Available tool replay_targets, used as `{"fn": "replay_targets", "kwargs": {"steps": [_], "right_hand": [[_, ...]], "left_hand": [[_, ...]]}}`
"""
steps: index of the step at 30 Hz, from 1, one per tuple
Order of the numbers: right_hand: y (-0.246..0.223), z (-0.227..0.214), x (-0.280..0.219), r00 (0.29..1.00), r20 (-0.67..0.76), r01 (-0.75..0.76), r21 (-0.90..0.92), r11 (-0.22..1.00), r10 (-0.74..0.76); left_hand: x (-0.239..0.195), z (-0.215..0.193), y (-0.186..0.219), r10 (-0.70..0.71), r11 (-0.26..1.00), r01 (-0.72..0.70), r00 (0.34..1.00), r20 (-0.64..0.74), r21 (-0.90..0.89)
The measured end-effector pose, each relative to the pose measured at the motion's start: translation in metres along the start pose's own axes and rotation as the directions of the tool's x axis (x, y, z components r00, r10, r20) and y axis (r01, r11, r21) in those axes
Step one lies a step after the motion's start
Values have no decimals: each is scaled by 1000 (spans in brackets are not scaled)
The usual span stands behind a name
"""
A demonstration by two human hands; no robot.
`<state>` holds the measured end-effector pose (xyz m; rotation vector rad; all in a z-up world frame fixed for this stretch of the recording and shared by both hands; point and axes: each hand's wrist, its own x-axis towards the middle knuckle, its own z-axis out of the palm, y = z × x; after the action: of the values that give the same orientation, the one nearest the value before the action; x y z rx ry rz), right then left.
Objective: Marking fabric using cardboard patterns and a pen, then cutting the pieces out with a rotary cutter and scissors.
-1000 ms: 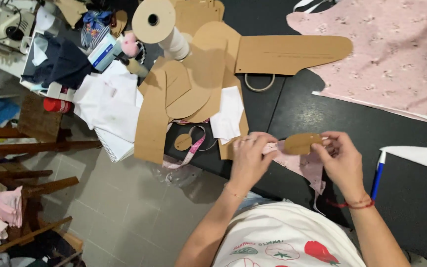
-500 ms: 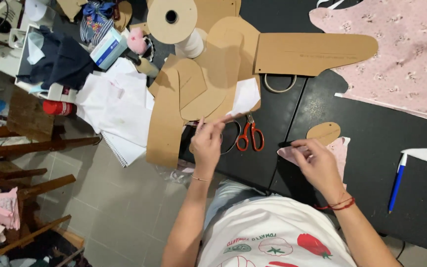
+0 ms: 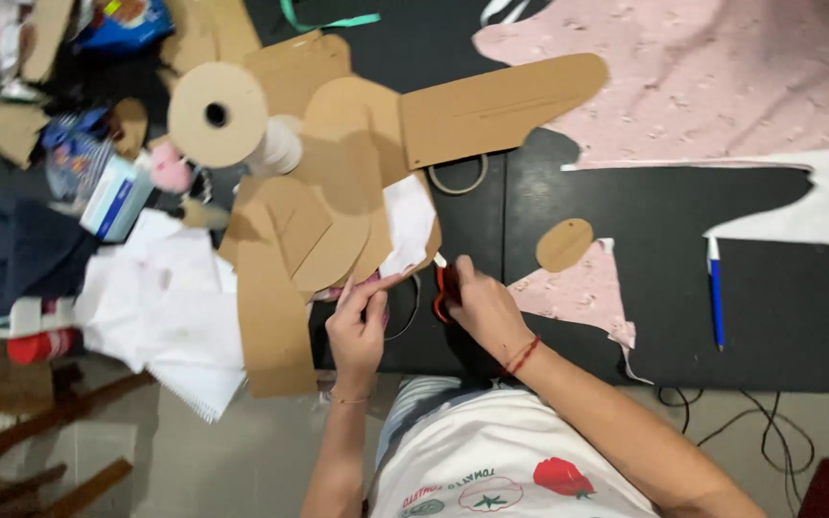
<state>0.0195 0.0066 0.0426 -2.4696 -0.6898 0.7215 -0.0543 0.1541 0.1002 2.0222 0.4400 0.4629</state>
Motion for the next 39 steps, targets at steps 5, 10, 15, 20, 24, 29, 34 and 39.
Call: {"fn": "replay_targets", "kwargs": {"steps": [5, 10, 15, 20, 24, 29, 34, 39], "right_hand": [[34, -12, -35, 951, 242, -276, 383, 881, 193], [96, -39, -117, 911, 280, -410, 706, 577, 304], [105, -62, -171, 843, 229, -418, 848, 326, 486], [98, -63, -181, 693, 289, -516, 839, 174, 661], [95, -64, -182, 695, 309, -529, 831, 172, 649], [117, -37, -185, 740, 249, -427, 891, 151, 625], [119, -38, -182, 752, 191, -379, 908, 178, 630], [118, -43, -175, 771, 160, -345, 918, 193, 617]], "left_hand": [[1, 1, -4, 105, 993, -112, 977, 185, 29], [18, 49, 9, 130, 983, -163, 946, 297, 86], [44, 143, 11, 264, 923, -353, 872, 413, 154], [32, 221, -7, 177, 619, -466, 867, 465, 633], [30, 220, -7, 180, 685, -474, 846, 502, 553], [37, 213, 16, -96, 861, -251, 774, 626, 443], [36, 222, 5, -170, 811, -253, 761, 626, 528], [47, 215, 8, -162, 810, -248, 776, 609, 532]]}}
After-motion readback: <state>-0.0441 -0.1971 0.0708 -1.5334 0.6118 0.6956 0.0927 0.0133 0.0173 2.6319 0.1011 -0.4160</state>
